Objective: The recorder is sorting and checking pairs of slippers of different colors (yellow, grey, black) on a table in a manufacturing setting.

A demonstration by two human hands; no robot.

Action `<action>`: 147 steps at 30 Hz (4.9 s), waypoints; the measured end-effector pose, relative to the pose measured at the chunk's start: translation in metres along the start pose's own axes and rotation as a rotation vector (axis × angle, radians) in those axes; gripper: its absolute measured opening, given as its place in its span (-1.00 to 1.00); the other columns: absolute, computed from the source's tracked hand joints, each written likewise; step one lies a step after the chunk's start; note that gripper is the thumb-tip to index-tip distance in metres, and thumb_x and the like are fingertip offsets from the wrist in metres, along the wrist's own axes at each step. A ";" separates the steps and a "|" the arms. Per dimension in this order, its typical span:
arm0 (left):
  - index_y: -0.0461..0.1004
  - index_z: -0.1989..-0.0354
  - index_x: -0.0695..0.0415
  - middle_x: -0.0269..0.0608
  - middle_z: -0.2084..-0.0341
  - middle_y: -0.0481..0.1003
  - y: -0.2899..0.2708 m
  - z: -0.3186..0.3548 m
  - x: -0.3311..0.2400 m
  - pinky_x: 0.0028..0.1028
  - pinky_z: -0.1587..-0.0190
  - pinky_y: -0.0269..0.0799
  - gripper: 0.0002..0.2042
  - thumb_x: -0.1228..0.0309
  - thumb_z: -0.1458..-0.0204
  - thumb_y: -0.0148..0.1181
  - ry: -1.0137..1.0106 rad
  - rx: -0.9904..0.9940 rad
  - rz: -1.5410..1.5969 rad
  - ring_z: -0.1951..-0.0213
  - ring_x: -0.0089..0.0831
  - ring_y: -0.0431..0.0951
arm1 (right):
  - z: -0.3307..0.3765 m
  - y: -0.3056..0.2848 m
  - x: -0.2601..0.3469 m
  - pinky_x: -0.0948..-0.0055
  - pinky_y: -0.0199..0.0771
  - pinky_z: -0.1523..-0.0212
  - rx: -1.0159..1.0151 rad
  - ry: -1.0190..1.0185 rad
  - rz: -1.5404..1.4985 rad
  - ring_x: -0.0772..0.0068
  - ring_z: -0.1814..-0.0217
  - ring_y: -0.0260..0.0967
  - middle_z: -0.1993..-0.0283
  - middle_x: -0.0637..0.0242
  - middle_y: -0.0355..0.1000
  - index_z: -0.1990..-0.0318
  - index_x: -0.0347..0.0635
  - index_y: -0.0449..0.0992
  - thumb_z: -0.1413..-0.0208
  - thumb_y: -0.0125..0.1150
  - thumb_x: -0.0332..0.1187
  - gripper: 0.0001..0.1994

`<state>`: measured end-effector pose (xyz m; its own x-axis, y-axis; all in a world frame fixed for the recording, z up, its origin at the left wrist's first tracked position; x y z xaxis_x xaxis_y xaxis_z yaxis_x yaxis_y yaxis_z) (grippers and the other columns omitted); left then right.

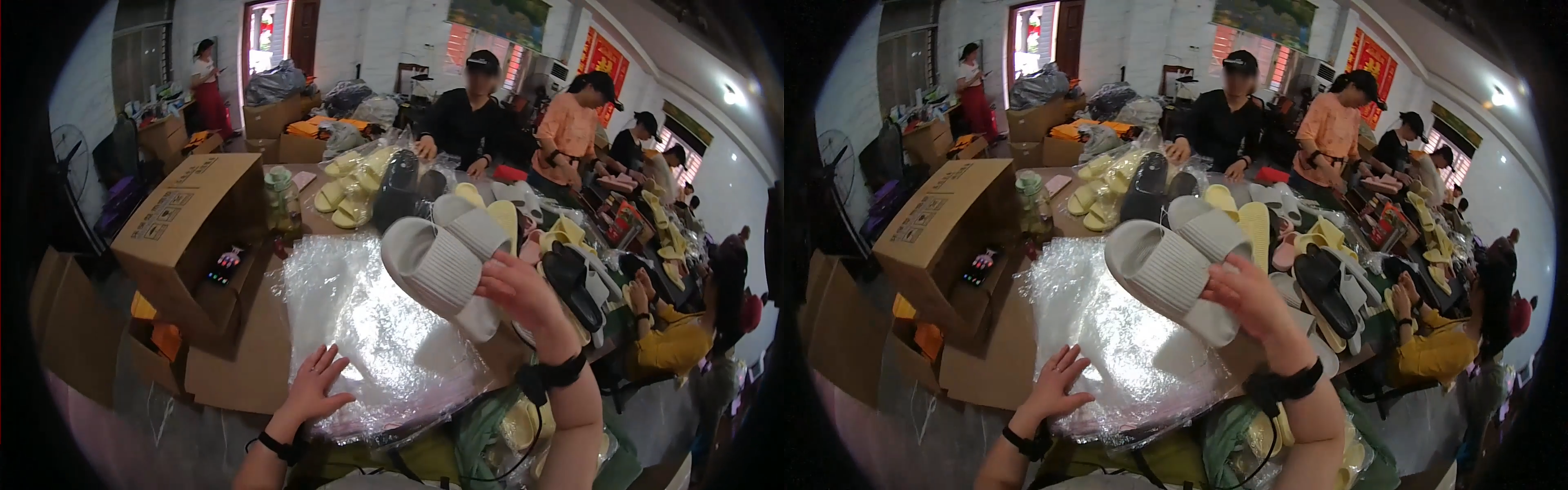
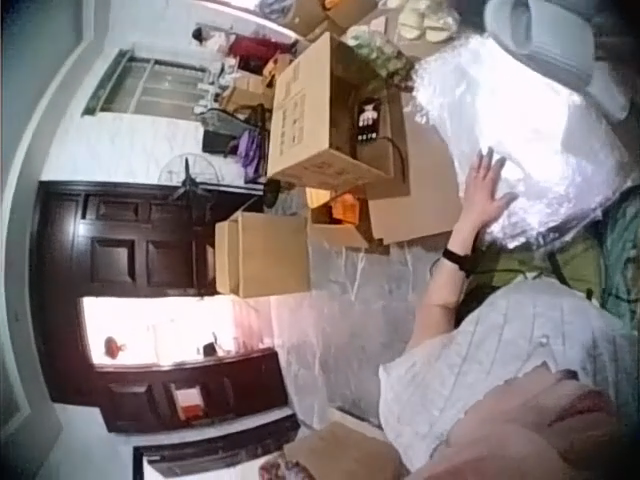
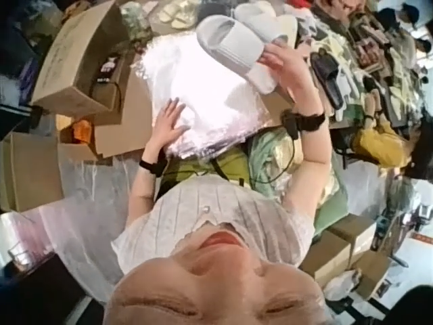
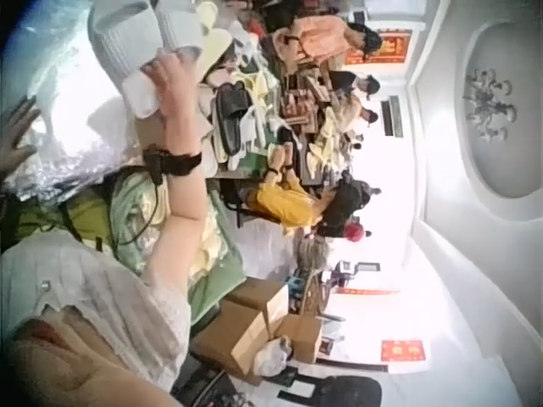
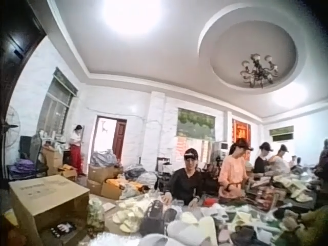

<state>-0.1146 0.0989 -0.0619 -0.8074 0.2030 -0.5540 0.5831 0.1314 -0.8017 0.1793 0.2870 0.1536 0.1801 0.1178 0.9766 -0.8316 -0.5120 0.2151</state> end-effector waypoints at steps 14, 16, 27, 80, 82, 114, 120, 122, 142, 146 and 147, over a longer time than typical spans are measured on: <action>0.37 -0.26 0.23 0.01 -0.43 0.11 0.003 0.002 0.005 -0.09 -0.43 -0.05 -0.22 -0.11 0.01 0.29 0.050 -0.008 -0.050 -0.45 0.04 0.01 | -0.020 0.055 -0.136 0.41 0.51 0.30 -0.117 -0.311 1.039 0.35 0.40 0.48 0.12 0.28 0.47 0.03 -0.11 0.56 -0.03 0.40 -0.25 -0.65; 0.37 -0.25 0.29 0.02 -0.43 0.09 0.005 0.004 0.005 -0.10 -0.44 -0.07 -0.21 -0.12 0.00 0.28 0.039 0.013 -0.073 -0.46 0.05 -0.02 | -0.008 0.060 -0.127 0.40 0.49 0.37 -0.260 -0.438 0.994 0.45 0.46 0.45 0.15 0.30 0.45 0.16 -0.13 0.54 -0.02 0.41 -0.26 -0.73; 0.38 -0.25 0.20 -0.01 -0.42 0.12 0.007 0.001 0.011 -0.07 -0.44 -0.04 -0.22 -0.14 0.03 0.27 0.044 -0.016 -0.060 -0.45 0.02 0.02 | -0.060 0.080 -0.184 0.06 0.50 0.10 -0.271 -0.224 1.462 -0.07 0.09 0.49 0.13 -0.05 0.48 0.12 -0.33 0.53 -0.10 0.27 0.07 -0.46; 0.56 -0.06 0.08 0.06 -0.10 0.47 0.018 -0.023 -0.046 -0.16 -0.24 0.30 -0.64 0.18 -0.30 -0.06 -0.029 -0.168 0.191 -0.19 0.02 0.40 | 0.238 0.030 -0.177 -0.10 0.30 0.40 -0.331 -0.513 1.308 -0.25 0.39 0.35 0.39 -0.04 0.44 0.35 -0.26 0.50 0.13 0.19 -0.40 -0.83; 0.55 -0.07 0.09 0.10 -0.14 0.45 0.019 -0.023 -0.044 -0.17 -0.27 0.28 -0.63 0.18 -0.31 -0.08 -0.060 -0.108 0.226 -0.21 0.03 0.38 | 0.235 0.027 -0.187 -0.09 0.35 0.39 -0.341 -0.426 1.398 -0.22 0.40 0.37 0.44 -0.04 0.43 0.45 -0.28 0.47 0.10 0.24 -0.34 -0.83; 0.21 -0.41 0.13 -0.06 -0.30 0.33 0.001 -0.007 -0.079 -0.44 -0.38 0.07 -0.52 0.20 -0.42 -0.31 -0.090 0.221 0.839 -0.32 -0.35 0.28 | 0.248 0.056 -0.149 0.01 0.49 0.33 -0.068 -0.432 1.539 -0.05 0.39 0.48 0.43 0.07 0.50 0.43 -0.19 0.58 0.05 0.30 -0.15 -0.73; 0.16 -0.44 0.07 -0.04 -0.35 0.26 -0.016 -0.008 -0.094 -0.38 -0.39 0.06 -0.49 0.12 -0.42 -0.34 -0.031 0.358 0.718 -0.36 -0.28 0.23 | 0.203 0.061 -0.169 0.00 0.49 0.20 0.104 -0.237 1.533 -0.10 0.20 0.46 0.28 -0.06 0.48 0.42 -0.29 0.55 -0.07 0.21 -0.19 -0.72; 0.20 -0.42 0.05 0.06 -0.36 0.23 -0.014 -0.005 -0.087 -0.31 -0.40 0.05 -0.53 0.22 -0.38 -0.25 0.093 0.249 0.641 -0.39 -0.10 0.20 | 0.193 0.054 -0.176 0.00 0.48 0.19 0.055 -0.241 1.539 -0.11 0.20 0.46 0.28 -0.06 0.48 0.40 -0.30 0.54 -0.08 0.20 -0.20 -0.72; 0.18 -0.44 -0.10 -0.10 -0.48 -0.01 -0.021 0.040 -0.187 0.02 -0.48 -0.27 -0.49 0.29 -0.29 -0.13 0.530 0.103 -0.002 -0.49 0.00 -0.09 | 0.029 0.077 -0.199 0.07 0.51 0.07 -0.233 -0.266 1.549 -0.08 0.11 0.47 0.18 -0.02 0.49 0.26 -0.31 0.53 -0.13 0.17 -0.24 -0.74; 0.16 -0.44 -0.02 -0.07 -0.48 -0.01 -0.032 0.040 -0.189 -0.05 -0.48 -0.20 -0.45 0.22 -0.26 -0.02 0.512 0.144 -0.055 -0.48 0.03 -0.05 | 0.001 0.068 -0.188 0.05 0.46 -0.06 -0.383 -0.223 1.264 -0.14 -0.04 0.40 0.05 -0.11 0.43 0.04 -0.38 0.46 -0.15 0.17 -0.25 -0.65; 0.16 -0.44 -0.02 -0.07 -0.48 -0.01 -0.035 0.042 -0.182 -0.05 -0.48 -0.20 -0.45 0.22 -0.26 -0.02 0.510 0.155 -0.061 -0.48 0.03 -0.05 | 0.007 0.072 -0.191 0.05 0.46 -0.06 -0.385 -0.219 1.252 -0.14 -0.04 0.40 0.05 -0.11 0.43 0.04 -0.38 0.46 -0.15 0.17 -0.25 -0.65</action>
<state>0.0086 0.0161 0.0574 -0.6711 0.6500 -0.3566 0.4849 0.0211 -0.8743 0.0890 0.2222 -0.0172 -0.7613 -0.4110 0.5015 -0.5855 0.1032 -0.8041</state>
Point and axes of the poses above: each hand's wrist, its own z-axis away from the middle knuckle, its own y-axis out of the palm, x = y × z, the point moved 5 cm from there along -z, towards the middle knuckle
